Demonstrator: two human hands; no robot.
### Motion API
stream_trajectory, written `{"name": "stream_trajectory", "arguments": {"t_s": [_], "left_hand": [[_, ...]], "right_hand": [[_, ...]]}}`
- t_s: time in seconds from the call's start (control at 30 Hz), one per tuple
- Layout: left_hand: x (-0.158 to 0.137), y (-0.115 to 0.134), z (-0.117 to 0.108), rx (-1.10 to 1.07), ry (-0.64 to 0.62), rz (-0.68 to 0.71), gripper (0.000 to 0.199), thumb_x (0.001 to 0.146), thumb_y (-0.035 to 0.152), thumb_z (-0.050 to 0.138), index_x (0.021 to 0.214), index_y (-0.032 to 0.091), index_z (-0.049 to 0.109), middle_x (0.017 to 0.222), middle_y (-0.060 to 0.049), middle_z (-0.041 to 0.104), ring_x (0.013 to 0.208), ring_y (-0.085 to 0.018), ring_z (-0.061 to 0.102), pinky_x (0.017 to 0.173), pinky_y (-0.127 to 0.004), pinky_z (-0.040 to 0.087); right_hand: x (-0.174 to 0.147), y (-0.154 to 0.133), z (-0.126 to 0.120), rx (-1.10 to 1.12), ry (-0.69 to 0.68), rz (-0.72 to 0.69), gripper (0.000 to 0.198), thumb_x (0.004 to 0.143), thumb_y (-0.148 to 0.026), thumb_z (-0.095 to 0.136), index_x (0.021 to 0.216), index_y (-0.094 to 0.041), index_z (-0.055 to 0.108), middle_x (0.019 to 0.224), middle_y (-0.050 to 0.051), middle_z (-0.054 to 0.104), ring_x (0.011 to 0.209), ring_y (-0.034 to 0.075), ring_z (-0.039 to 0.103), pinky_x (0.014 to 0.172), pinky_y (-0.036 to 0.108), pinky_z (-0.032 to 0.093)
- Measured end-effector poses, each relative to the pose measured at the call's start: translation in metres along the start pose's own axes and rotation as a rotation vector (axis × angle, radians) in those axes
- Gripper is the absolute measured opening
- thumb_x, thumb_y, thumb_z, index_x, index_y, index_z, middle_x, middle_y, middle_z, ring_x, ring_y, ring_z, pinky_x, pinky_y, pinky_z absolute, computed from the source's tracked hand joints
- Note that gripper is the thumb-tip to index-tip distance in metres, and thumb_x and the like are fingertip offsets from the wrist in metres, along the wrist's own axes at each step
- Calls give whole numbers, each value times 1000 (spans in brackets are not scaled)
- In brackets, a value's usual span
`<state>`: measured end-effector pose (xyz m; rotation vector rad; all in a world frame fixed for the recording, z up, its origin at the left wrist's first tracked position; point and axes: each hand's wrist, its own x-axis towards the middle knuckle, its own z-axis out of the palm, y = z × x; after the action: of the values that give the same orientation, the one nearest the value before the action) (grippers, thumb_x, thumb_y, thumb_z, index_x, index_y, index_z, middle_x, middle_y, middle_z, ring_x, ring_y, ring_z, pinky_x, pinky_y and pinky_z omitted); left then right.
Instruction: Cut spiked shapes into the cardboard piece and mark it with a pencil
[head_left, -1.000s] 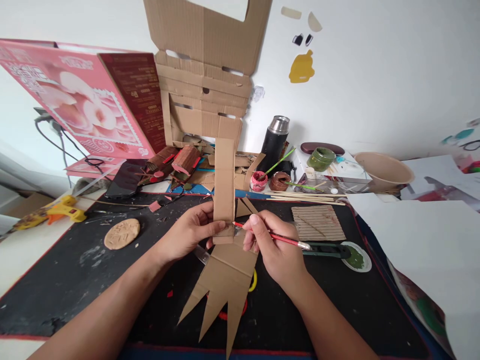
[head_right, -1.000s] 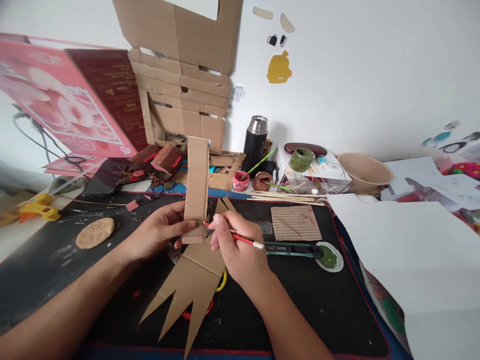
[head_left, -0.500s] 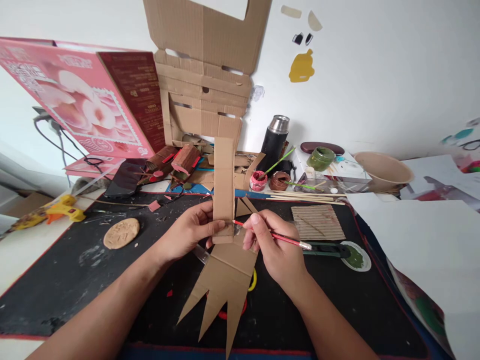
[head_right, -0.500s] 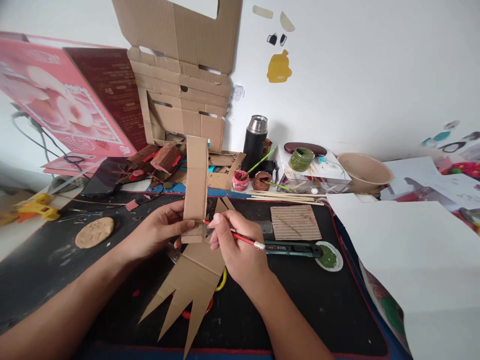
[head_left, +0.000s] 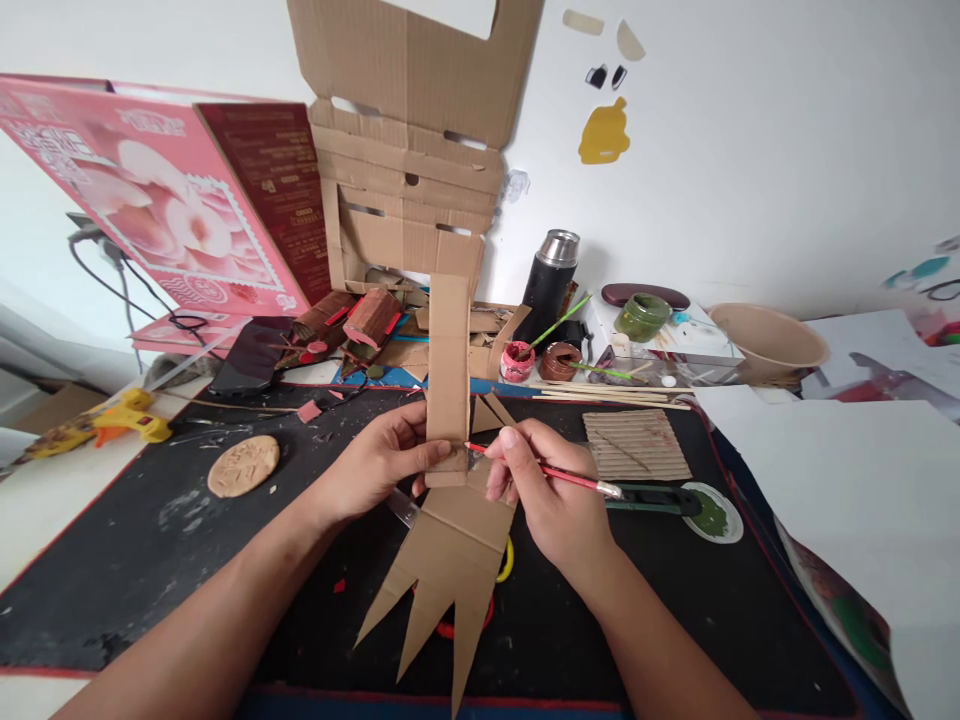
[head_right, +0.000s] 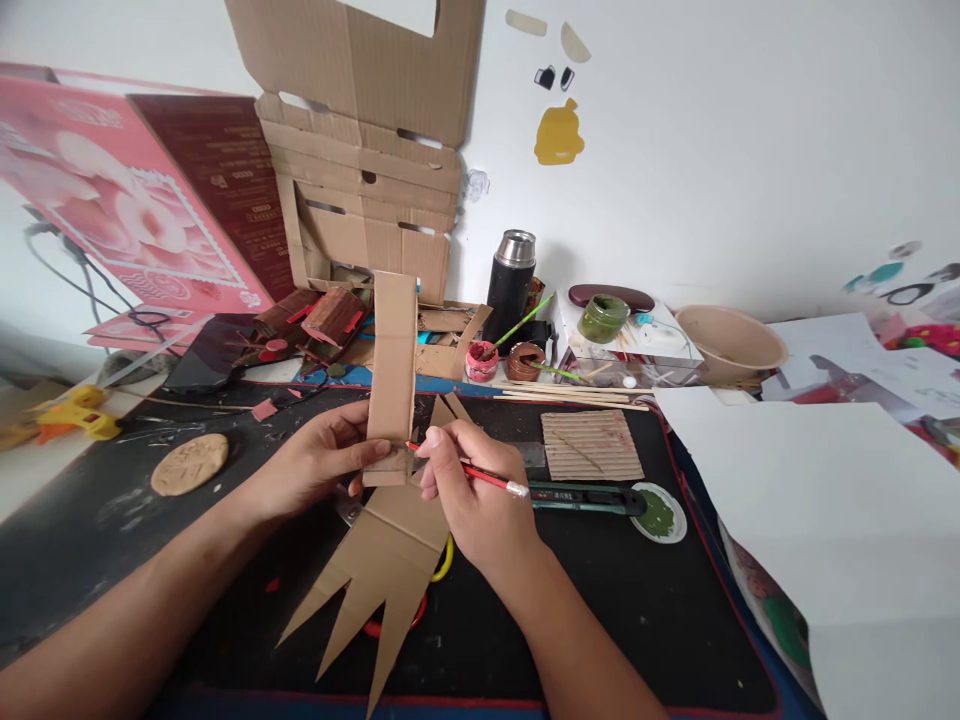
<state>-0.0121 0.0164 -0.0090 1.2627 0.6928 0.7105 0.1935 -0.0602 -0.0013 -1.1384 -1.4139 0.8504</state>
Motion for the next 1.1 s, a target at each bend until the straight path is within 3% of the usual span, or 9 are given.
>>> {"name": "stream_trajectory", "arguments": {"t_s": [0.77, 1.1], "left_hand": [[0, 1, 0, 4, 1, -7, 37, 87, 36, 85, 116, 17, 73, 98, -4, 73, 62, -9, 57, 45, -17, 51], [1, 0, 2, -21, 54, -4, 42, 83, 37, 88, 116, 16, 75, 96, -5, 76, 63, -12, 62, 44, -19, 49]], "right_hand": [[0, -2, 1, 6, 7, -6, 35, 112, -38, 54, 87, -20, 70, 62, -1, 69, 53, 13, 67, 52, 23, 51], [-2, -6, 1, 40, 91, -15, 37, 113, -43, 54, 89, -21, 71, 65, 0, 70, 56, 14, 69, 51, 24, 52]]}}
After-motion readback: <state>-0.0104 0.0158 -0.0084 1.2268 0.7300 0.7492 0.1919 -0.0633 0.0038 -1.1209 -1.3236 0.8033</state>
